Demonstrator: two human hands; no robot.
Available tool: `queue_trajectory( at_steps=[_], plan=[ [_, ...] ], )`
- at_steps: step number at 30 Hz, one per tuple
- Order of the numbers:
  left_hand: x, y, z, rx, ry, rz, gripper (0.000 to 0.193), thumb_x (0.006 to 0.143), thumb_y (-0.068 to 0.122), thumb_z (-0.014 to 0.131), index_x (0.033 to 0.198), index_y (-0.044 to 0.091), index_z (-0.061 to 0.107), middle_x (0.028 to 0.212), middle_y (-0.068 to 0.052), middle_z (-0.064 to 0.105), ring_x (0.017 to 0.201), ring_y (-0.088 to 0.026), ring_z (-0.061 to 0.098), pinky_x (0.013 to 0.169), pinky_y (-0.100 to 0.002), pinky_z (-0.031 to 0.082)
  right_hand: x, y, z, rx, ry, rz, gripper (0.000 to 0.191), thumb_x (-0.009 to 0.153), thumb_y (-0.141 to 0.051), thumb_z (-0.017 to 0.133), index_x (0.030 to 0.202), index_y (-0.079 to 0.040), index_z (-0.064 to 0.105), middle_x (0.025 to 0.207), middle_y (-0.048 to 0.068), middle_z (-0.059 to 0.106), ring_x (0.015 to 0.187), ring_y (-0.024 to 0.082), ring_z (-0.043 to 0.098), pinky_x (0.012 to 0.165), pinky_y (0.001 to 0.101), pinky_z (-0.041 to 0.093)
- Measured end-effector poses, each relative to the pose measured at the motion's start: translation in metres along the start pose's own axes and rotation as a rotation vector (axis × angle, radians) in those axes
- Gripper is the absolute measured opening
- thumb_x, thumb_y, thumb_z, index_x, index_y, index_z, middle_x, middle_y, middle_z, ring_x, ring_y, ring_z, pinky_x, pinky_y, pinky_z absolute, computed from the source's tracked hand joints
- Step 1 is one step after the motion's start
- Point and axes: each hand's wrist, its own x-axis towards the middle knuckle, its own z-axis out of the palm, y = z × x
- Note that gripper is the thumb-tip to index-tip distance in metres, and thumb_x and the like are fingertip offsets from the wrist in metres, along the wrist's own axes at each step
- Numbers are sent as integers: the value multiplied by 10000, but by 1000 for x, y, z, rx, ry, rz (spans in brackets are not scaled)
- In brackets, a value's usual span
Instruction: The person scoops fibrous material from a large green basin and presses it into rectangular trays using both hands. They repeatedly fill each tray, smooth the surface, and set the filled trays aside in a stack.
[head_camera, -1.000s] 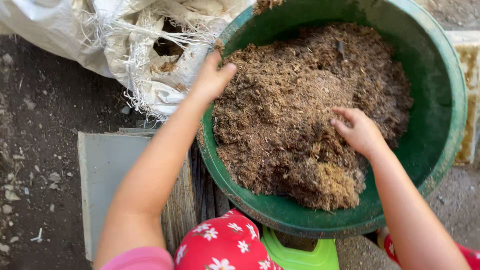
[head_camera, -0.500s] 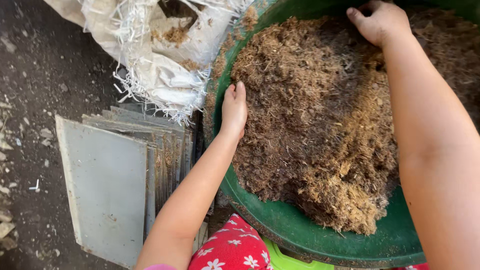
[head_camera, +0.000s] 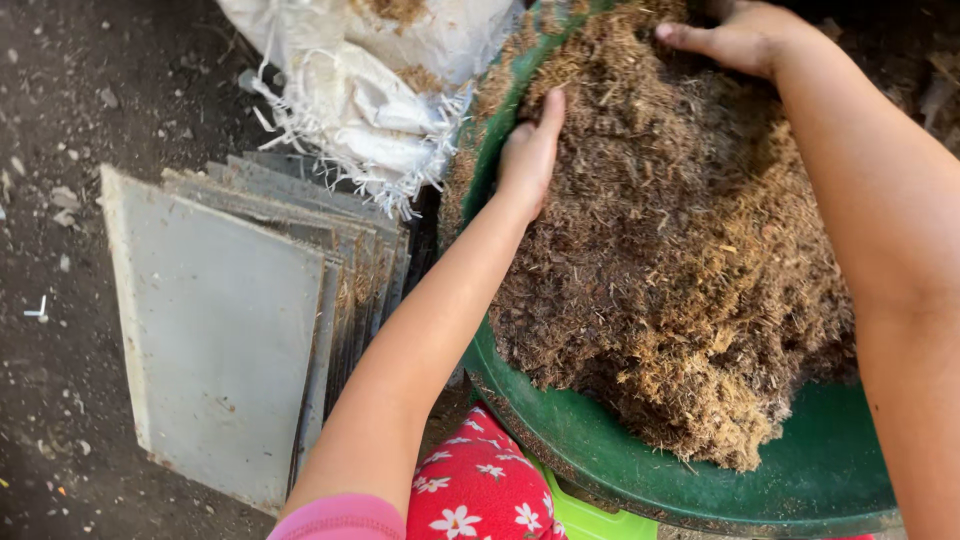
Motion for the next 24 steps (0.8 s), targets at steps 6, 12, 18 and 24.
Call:
queue_trajectory(
  at_steps=[6, 12, 18, 24],
  plan=[
    [-4, 28, 4, -217, -261, -163, 1388, 629, 935, 524, 1633, 75, 102, 1687, -251, 48, 1562, -434, 24, 1142, -784, 114, -12, -14, 10, 122, -117, 60, 1084, 806, -815, 549, 1632, -172, 266, 1667, 169, 275, 1539, 377, 252, 1221, 602, 213],
    [-5, 24, 29, -295, -239, 106, 1241, 728, 837, 581, 1632, 110, 143, 1678, -231, 157, 1545, -399, 112, 1184, -676, 153, -18, 12, 12, 307, -138, -61, 923, 808, -697, 629, 1546, -160, 491, 1503, 209, 515, 1399, 363, 463, 1141, 578, 350],
    [-51, 15, 47, -242, -215, 390, 907, 957, 646, 699, 1284, -156, 432, 1308, -353, 413, 1229, -481, 454, 1149, -511, 429, -91, 51, -13, 509, -24, -162, 788, 784, -542, 702, 1400, -64, 587, 1351, 211, 638, 1277, 335, 608, 1108, 515, 496],
    [-134, 6, -6, 48, -311, 638, 780, 840, 581, 761, 1393, 75, 544, 1381, -110, 656, 1337, -283, 611, 1174, -453, 453, -191, 28, 3, 312, 216, -503, 910, 749, -430, 770, 1535, -78, 475, 1541, 253, 458, 1435, 417, 420, 1147, 543, 392]
  ],
)
